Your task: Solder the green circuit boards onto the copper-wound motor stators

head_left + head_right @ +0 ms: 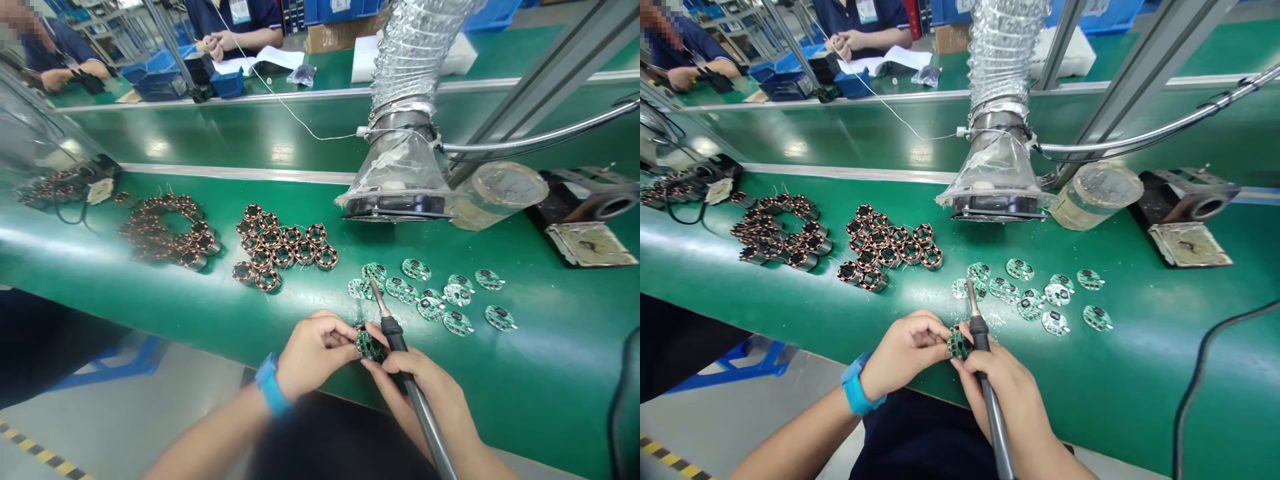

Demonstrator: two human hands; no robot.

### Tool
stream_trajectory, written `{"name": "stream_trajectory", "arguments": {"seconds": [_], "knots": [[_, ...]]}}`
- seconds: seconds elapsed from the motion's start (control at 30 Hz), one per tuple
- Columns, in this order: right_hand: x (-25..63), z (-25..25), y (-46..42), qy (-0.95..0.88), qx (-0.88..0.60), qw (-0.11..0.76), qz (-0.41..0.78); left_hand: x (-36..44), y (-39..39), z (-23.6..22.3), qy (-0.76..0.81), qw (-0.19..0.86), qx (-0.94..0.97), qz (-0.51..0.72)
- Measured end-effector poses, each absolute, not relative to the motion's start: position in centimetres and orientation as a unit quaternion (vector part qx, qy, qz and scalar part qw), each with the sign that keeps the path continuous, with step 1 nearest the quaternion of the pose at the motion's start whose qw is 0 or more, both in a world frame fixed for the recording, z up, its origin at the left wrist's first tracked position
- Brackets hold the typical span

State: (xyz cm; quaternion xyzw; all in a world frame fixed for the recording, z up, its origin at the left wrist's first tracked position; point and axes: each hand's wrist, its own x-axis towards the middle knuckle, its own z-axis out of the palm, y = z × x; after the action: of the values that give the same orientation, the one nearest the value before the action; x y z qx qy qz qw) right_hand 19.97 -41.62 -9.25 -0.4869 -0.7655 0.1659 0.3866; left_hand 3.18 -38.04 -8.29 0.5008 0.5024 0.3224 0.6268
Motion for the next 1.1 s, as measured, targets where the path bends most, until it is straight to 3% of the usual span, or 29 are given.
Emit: {"name": "stream_trajectory", "arguments": {"seconds": [0.07,0.13,0.23,0.4,0.5,0.63,0.8,0.97,1.1], "knots": [[19.7,-9.4,-41.7,-0.781,-0.476,0.37,0.165,3.0,-38.6,-8.5,0.476,0.65,0.499,0.319],[19.6,-9.3,-41.6,-0.793,-0.462,0.359,0.17,3.2,-39.4,-8.8,0.483,0.608,0.552,0.305],[20.0,-8.9,-40.6,-0.797,-0.454,0.357,0.177,3.7,-40.1,-9.2,0.526,0.452,0.66,0.289],[22.1,-8.9,-36.7,-0.83,-0.455,0.313,0.081,1.7,-39.3,-9.3,0.569,0.264,0.708,0.325],[22.8,-9.7,-34.6,-0.849,-0.438,0.291,0.06,-1.7,-38.0,-8.7,0.607,0.081,0.713,0.342],[22.9,-10.5,-33.5,-0.864,-0.419,0.275,0.048,-5.6,-36.1,-8.0,0.638,-0.059,0.723,0.259],[22.7,-10.3,-33.2,-0.865,-0.411,0.286,0.034,-6.7,-36.4,-7.8,0.606,-0.029,0.761,0.231],[22.8,-9.9,-32.9,-0.867,-0.425,0.258,0.027,-5.1,-40.3,-8.1,0.485,0.187,0.828,0.21],[23.0,-9.8,-33.0,-0.87,-0.432,0.236,0.016,-1.9,-42.1,-8.6,0.438,0.24,0.838,0.221]]}}
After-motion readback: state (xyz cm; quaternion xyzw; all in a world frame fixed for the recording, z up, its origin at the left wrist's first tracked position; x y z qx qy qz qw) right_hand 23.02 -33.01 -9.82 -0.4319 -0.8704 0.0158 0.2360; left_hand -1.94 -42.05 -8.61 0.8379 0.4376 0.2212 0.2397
